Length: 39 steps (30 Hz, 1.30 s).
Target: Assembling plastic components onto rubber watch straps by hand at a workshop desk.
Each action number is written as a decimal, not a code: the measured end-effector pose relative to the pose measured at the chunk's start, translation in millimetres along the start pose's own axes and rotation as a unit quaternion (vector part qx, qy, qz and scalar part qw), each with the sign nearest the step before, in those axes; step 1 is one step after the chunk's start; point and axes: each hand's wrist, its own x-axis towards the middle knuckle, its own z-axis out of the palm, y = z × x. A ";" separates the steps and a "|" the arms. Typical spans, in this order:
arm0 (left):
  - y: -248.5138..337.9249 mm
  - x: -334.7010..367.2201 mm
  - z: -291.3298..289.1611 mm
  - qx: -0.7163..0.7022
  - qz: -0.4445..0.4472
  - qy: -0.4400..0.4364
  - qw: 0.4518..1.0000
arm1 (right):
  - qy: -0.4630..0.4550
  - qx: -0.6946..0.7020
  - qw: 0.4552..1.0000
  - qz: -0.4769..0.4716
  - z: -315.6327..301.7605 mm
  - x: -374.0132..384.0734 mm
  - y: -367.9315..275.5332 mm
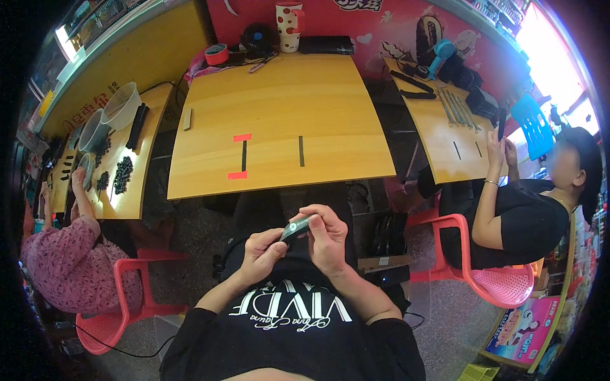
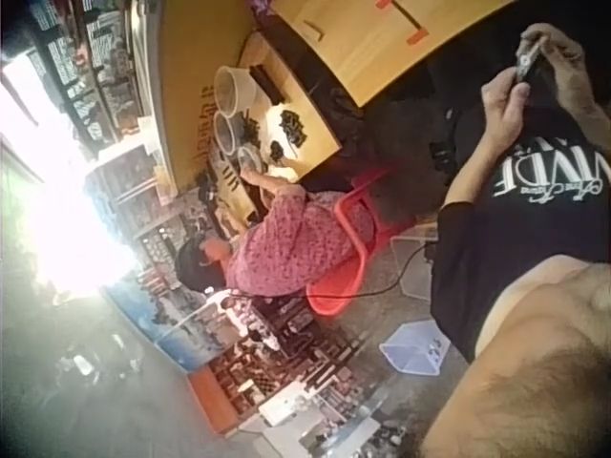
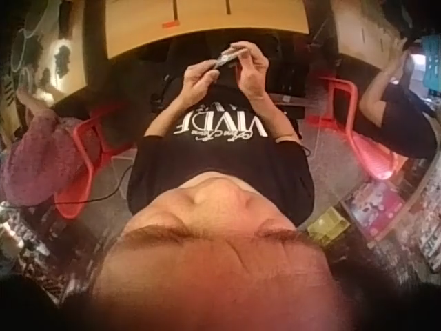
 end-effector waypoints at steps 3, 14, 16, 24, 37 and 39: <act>-7.3 -6.5 6.8 -0.131 -0.067 0.032 0.989 | 0.065 0.249 0.957 0.132 6.2 -4.0 10.0; 0.5 0.9 2.9 0.361 0.059 -0.065 0.929 | -0.084 -0.394 0.897 -0.183 -1.6 9.2 -9.7; -3.9 -0.8 2.8 0.418 0.045 -0.159 0.893 | -0.121 -0.488 0.833 -0.231 6.5 6.5 -12.2; 9.1 5.3 2.6 0.217 0.144 0.010 0.966 | -0.023 -0.145 0.987 -0.071 -11.2 2.2 -23.8; -18.2 3.9 -0.3 0.326 0.171 -0.123 0.921 | -0.190 -0.500 0.809 -0.245 3.8 19.2 -31.8; -15.4 5.2 -4.7 0.361 0.140 -0.137 0.912 | -0.177 -0.467 0.831 -0.244 3.7 19.3 -26.4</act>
